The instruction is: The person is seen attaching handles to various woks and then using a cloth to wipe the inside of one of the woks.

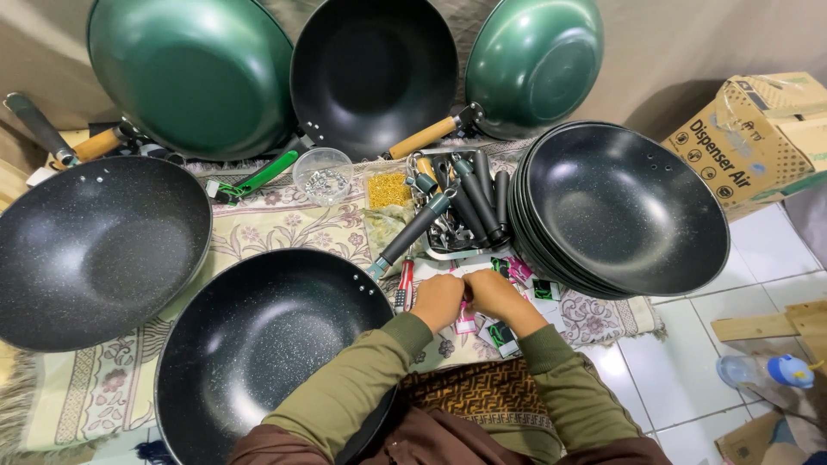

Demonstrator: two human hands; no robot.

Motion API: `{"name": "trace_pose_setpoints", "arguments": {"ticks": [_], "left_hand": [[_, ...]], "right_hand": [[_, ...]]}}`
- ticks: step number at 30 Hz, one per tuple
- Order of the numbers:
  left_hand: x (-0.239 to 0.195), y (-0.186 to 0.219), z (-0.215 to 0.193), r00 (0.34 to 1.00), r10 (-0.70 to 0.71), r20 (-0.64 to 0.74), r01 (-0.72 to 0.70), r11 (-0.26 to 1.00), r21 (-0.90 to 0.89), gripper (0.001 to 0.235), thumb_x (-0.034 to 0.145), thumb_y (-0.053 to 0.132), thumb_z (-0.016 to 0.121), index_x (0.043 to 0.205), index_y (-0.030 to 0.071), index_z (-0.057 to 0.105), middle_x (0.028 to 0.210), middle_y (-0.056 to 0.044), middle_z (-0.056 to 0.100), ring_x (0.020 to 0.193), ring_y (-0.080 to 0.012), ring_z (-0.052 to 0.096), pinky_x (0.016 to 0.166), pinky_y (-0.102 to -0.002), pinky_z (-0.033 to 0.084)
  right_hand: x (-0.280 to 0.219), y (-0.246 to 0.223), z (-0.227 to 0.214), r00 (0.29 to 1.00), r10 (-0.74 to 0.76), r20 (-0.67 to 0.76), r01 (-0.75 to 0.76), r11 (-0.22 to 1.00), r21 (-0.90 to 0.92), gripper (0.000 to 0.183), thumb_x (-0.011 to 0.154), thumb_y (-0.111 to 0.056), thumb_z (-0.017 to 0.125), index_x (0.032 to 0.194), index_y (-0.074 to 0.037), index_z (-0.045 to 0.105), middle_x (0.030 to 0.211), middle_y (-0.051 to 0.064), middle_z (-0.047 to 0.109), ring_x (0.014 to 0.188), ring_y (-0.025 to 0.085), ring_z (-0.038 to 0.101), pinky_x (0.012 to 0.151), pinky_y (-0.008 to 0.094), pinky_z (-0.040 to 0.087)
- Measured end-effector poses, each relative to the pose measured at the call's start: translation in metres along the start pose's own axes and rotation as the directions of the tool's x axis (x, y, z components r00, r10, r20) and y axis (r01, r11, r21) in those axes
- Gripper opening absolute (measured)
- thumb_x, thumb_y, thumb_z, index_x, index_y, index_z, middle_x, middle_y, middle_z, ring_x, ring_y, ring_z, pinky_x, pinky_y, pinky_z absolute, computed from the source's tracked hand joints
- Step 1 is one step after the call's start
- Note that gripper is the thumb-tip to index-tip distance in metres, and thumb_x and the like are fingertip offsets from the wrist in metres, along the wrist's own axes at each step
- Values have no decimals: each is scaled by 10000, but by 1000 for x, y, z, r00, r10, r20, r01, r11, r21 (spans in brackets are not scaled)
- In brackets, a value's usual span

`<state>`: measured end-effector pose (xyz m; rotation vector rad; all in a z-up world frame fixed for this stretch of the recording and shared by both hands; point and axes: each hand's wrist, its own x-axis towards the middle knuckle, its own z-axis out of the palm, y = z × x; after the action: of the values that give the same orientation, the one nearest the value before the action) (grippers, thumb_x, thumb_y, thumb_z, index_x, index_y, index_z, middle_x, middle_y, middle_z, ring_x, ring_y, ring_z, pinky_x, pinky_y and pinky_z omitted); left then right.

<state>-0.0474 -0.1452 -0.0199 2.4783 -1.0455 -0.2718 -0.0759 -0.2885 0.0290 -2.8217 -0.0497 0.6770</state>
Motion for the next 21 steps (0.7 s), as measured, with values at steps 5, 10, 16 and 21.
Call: {"name": "trace_pose_setpoints", "arguments": {"ticks": [5,10,16,21], "left_hand": [[-7,6,-23,998,-63,-17,61,994,-96,140,822,83,680,833,-42,742,728,-222,686,771,-457,730,650,-583,598],[-18,-4,-46,974,-226,24,224,937,-269,86,766,217,781,834,165,785,774,-89,724,906,-381,731,823,-478,594],[-52,-4,-107,888,-451,93,363,561,-744,194,703,141,757,893,166,786,658,-2,739,652,-104,722,693,-246,588],[-65,-14,-111,834,-528,163,210,29,-977,440,672,-32,819,1097,-32,708,804,-171,737,685,-202,752,700,-271,650]], "right_hand": [[-14,-7,-17,999,36,24,-38,997,65,176,733,-189,847,859,-115,749,867,114,769,1009,373,731,892,466,573],[-13,6,-21,995,3,-100,7,995,97,218,713,-361,840,813,-184,760,757,42,767,895,328,743,801,452,573],[-60,-50,-81,884,-188,-429,327,903,279,125,876,-139,717,944,-56,782,872,208,770,930,441,707,815,526,563],[-68,-85,-95,743,-212,-635,543,745,387,294,893,1,684,1149,-124,757,834,90,789,832,269,764,787,407,592]]}}
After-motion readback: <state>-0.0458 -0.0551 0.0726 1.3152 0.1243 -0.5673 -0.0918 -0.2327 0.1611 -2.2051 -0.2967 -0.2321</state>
